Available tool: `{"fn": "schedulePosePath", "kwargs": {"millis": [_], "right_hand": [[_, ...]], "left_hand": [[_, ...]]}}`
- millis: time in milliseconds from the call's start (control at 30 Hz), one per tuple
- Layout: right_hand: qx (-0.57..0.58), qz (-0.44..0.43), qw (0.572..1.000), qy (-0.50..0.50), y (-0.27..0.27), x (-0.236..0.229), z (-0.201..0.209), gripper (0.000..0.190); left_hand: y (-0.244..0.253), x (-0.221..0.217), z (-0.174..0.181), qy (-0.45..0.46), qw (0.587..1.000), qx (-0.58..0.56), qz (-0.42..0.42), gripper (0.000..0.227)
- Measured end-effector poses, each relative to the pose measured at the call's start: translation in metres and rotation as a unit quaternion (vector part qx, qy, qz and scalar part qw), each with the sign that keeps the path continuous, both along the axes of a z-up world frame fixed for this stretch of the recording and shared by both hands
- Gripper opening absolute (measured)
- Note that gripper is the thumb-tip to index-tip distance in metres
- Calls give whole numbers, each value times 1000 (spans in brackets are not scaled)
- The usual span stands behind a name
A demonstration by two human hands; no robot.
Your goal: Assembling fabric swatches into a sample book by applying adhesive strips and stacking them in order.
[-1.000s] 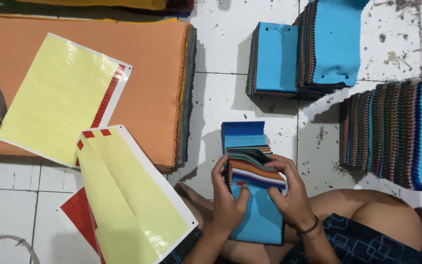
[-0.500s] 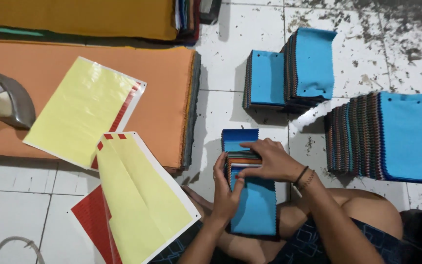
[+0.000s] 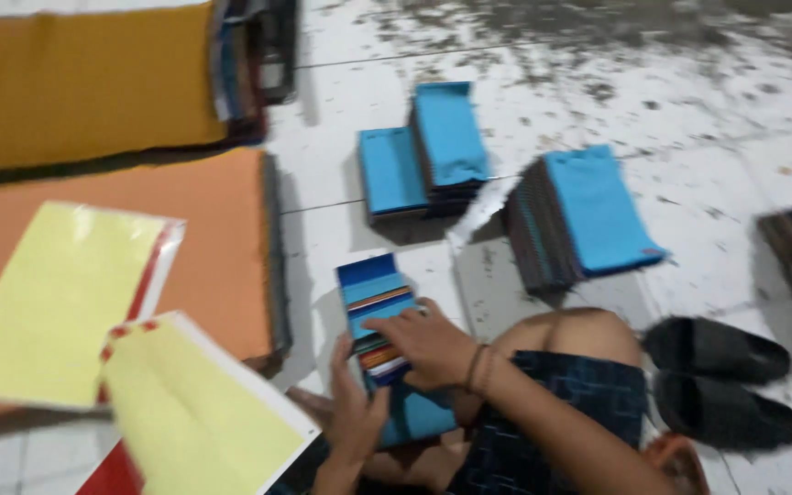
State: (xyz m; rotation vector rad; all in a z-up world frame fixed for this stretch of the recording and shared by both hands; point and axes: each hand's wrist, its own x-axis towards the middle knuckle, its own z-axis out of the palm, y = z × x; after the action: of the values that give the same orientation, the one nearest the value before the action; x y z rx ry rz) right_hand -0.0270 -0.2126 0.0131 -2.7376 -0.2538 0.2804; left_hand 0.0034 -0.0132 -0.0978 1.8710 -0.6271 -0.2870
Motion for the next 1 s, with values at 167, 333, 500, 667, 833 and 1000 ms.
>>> {"fn": "schedulePosePath", "kwargs": {"millis": [167, 333, 500, 667, 833, 1000], "right_hand": [[-48, 27, 998, -24, -1, 7, -11, 70], [-62, 58, 991, -105, -9, 12, -21, 48], [-1, 76, 996, -39, -7, 6, 22, 43], [-10, 92, 995, -23, 5, -15, 77, 35], [56, 63, 996, 3, 0, -37, 155, 25], [110, 40, 984, -134, -13, -51, 167, 35]], "left_hand": [[-10, -1, 91, 187, 982, 10, 18, 88], [-9, -2, 98, 188, 980, 21, 55, 89], [-1, 4, 100, 221, 974, -7, -56, 114], [-32, -12, 192, 304, 945, 120, -8, 78], [-6, -17, 92, 130, 985, 112, -3, 68], [9, -11, 38, -110, 924, 336, 148, 87]]}}
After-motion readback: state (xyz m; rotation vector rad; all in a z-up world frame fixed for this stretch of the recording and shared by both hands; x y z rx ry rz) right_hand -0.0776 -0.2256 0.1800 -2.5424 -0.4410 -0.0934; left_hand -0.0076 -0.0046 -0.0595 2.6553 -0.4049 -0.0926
